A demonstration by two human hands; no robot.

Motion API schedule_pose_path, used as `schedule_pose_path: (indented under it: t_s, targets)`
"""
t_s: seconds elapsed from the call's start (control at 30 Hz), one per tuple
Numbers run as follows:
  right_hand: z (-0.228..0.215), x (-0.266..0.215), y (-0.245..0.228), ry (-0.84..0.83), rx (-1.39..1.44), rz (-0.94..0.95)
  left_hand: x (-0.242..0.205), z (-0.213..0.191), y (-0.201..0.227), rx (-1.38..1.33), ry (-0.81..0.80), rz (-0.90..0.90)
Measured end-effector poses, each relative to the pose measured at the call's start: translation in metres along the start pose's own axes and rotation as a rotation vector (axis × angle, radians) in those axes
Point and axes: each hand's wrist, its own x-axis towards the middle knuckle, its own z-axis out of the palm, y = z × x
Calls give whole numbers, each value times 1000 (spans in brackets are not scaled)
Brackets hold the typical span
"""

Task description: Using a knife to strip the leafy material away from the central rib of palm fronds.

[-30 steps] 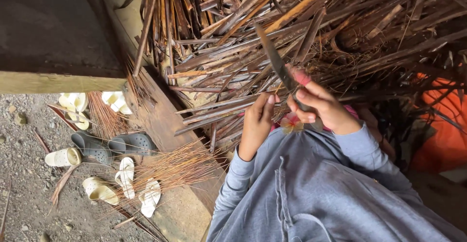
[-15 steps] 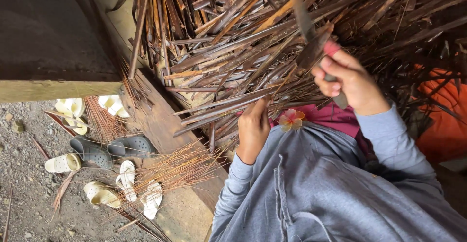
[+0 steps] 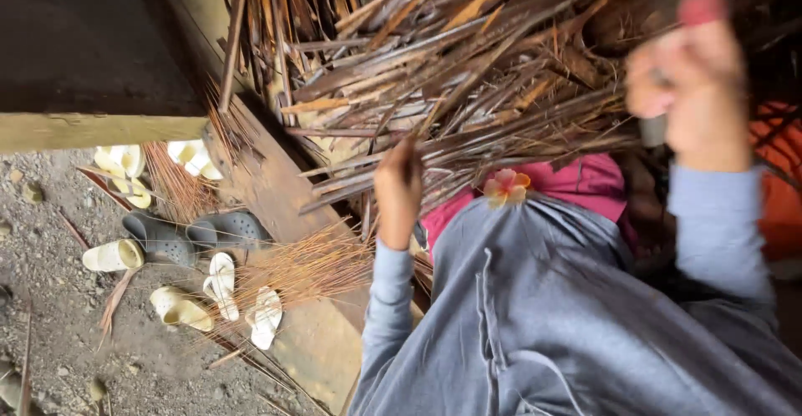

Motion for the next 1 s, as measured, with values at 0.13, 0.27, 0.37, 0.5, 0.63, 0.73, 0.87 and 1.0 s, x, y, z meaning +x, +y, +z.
schedule_pose_path:
  t_s: [0.13,0.27,0.37,0.5,0.63,0.73,0.87,1.0]
  targets:
    - [72,-12,25,-460,3,201,37,14,61,-206,2,71]
    - [85,-25,80,-681,186,505,29,10,80,-333,-73,86]
    - [85,-22,84,-646,253,545,23,4,81,-355,-73,40]
    - [78,-11,66,-644,287,513,23,2,80,-364,-64,43]
    - [62,11,25,-414,183,239,18,-9,81,-415,-43,-56]
    - [9,48,13,-244,136,164,9,-15,60,-389,-51,-117]
    - [-16,45,-23,-47,7,-3,4,-24,43,-365,-6,-207]
    - [69,-9,-2,-217,-43,101,10,-11,58,-384,-9,-188]
